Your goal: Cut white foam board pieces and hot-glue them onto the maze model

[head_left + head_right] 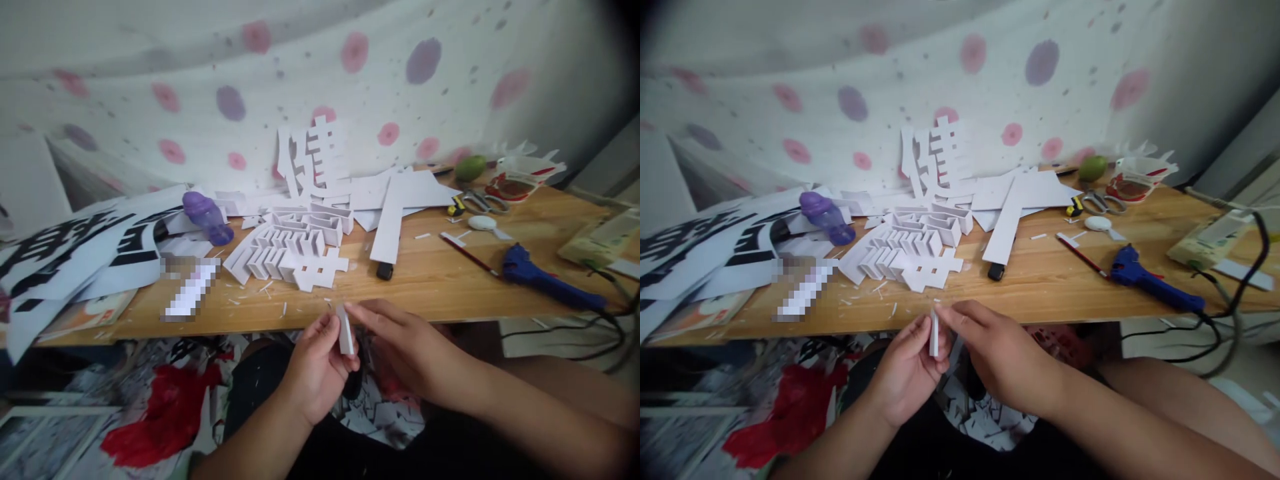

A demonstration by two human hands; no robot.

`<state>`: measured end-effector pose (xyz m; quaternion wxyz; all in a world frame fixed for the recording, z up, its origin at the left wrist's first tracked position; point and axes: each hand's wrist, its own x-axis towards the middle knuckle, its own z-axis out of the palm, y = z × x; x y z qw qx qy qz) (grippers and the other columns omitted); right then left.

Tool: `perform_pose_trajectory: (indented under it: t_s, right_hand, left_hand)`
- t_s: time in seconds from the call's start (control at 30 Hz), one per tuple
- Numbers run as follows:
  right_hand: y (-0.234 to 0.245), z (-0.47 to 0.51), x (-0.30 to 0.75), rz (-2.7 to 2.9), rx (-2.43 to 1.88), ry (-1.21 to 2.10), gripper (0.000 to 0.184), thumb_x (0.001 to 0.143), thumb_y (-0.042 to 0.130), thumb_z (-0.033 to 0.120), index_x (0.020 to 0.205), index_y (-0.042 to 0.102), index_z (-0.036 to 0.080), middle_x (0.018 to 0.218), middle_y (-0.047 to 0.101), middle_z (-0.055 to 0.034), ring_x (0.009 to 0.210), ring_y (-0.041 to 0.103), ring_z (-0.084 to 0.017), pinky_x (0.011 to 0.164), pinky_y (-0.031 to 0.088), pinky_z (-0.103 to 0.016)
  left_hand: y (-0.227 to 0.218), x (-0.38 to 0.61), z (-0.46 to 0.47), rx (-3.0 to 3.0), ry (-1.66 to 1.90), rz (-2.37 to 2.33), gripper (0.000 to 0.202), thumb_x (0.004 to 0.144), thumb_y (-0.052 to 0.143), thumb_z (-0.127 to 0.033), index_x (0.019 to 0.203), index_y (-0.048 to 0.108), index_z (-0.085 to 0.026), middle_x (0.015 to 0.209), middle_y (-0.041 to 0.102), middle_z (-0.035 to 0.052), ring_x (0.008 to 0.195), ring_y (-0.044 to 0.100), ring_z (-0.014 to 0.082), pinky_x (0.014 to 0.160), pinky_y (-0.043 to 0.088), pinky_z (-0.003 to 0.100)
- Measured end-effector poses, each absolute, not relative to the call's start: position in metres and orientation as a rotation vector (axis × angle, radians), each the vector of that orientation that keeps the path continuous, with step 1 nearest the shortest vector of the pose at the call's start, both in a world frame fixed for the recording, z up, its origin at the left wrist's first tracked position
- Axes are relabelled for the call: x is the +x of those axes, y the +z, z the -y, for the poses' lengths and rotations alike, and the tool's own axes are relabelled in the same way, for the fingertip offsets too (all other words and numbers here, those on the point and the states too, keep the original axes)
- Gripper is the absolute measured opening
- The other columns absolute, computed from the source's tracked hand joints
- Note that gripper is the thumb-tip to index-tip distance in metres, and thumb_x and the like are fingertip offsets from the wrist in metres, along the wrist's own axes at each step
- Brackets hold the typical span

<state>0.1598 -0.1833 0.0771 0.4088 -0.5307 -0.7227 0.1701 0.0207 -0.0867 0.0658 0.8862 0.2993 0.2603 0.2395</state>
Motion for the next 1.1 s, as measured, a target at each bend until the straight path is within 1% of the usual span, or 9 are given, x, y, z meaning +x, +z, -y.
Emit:
perform_pose_trajectory:
  t_s: [0.13,0.27,0.4,0.5,0.67,0.8,0.87,0.97,1.1]
  right_hand:
    - [0.069,0.179,0.16,1.977,-1.421,0.218,0.072,0.084,0.042,0.006,0.15,0.022,0.026,0.126,0.05,-0.0102,0.106,0.054,-0.021,0.088,0.05,-0.036]
    - [0.068,0.179,0.163,2.126,-1.458,0.043,0.066,0.084,0.05,0.013,0.147,0.032,0.022,0.127,0.052,-0.0118,0.1,0.054,-0.026,0.085,0.05,-0.045]
    - [0.068,0.177,0.154,2.032,-1.283,0.246,0.058,0.085,0.044,0.007,0.14,0.043,0.025,0.126,0.054,-0.0093,0.106,0.054,-0.021,0.088,0.05,-0.037]
    - [0.068,0.171,0.149,1.803,-1.18,0.389,0.047,0.087,0.039,0.005,0.126,0.056,0.025,0.11,0.061,-0.0058,0.1,0.059,-0.014,0.085,0.051,-0.028]
    - [0.061,0.151,0.181,1.635,-1.422,0.225,0.02,0.094,0.046,0.021,0.103,0.064,0.018,0.092,0.066,-0.0057,0.086,0.062,-0.014,0.075,0.052,-0.025]
    - [0.048,0.132,0.229,1.602,-1.73,0.098,0.026,0.092,0.045,0.03,0.099,0.066,0.016,0.093,0.066,-0.0092,0.081,0.063,-0.02,0.068,0.052,-0.03]
    - [0.042,0.125,0.245,1.661,-1.87,0.028,0.028,0.089,0.047,0.03,0.1,0.068,0.015,0.1,0.064,-0.0107,0.087,0.061,-0.023,0.075,0.05,-0.034]
    - [0.037,0.118,0.252,1.76,-2.039,-0.081,0.03,0.09,0.046,0.029,0.106,0.068,0.016,0.109,0.061,-0.011,0.098,0.056,-0.027,0.087,0.045,-0.039]
    - [0.036,0.109,0.248,1.84,-2.198,-0.21,0.031,0.093,0.043,0.031,0.105,0.069,0.019,0.109,0.061,-0.0111,0.098,0.052,-0.029,0.085,0.042,-0.041]
  left_hand:
    - [0.067,0.02,0.087,0.572,0.591,-0.569,0.03,0.069,0.08,-0.029,0.073,0.054,-0.014,0.056,0.053,-0.0042,0.048,0.048,0.0057,0.044,0.041,0.016]
    - [0.066,0.017,0.083,0.549,0.692,-0.615,0.032,0.066,0.081,-0.028,0.073,0.052,-0.016,0.059,0.054,-0.0053,0.05,0.05,0.0064,0.046,0.042,0.017]
    - [0.066,0.015,0.077,0.545,0.745,-0.68,0.033,0.064,0.082,-0.026,0.072,0.051,-0.016,0.064,0.055,-0.0047,0.056,0.053,0.0066,0.049,0.043,0.016]
    - [0.067,0.013,0.076,0.607,0.772,-0.72,0.033,0.064,0.081,-0.029,0.075,0.052,-0.017,0.066,0.055,-0.0047,0.056,0.052,0.0078,0.049,0.043,0.018]
    - [0.064,0.005,0.08,0.802,0.825,-0.726,0.033,0.072,0.075,-0.04,0.072,0.052,-0.017,0.056,0.049,-0.0059,0.045,0.043,0.0059,0.043,0.034,0.018]
    - [0.064,-0.007,0.08,1.03,0.815,-0.687,0.032,0.081,0.066,-0.043,0.071,0.052,-0.017,0.052,0.05,-0.0046,0.042,0.041,0.0054,0.042,0.028,0.018]
    - [0.065,-0.012,0.08,1.073,0.806,-0.668,0.031,0.083,0.064,-0.044,0.072,0.052,-0.017,0.05,0.049,-0.0046,0.042,0.041,0.0055,0.043,0.029,0.019]
    - [0.069,-0.016,0.08,1.03,0.814,-0.665,0.031,0.081,0.066,-0.043,0.072,0.052,-0.017,0.051,0.049,-0.005,0.041,0.043,0.0057,0.042,0.031,0.018]
    - [0.069,-0.019,0.08,0.949,0.782,-0.657,0.032,0.076,0.07,-0.041,0.072,0.05,-0.016,0.055,0.051,-0.0052,0.041,0.046,0.0057,0.04,0.035,0.017]
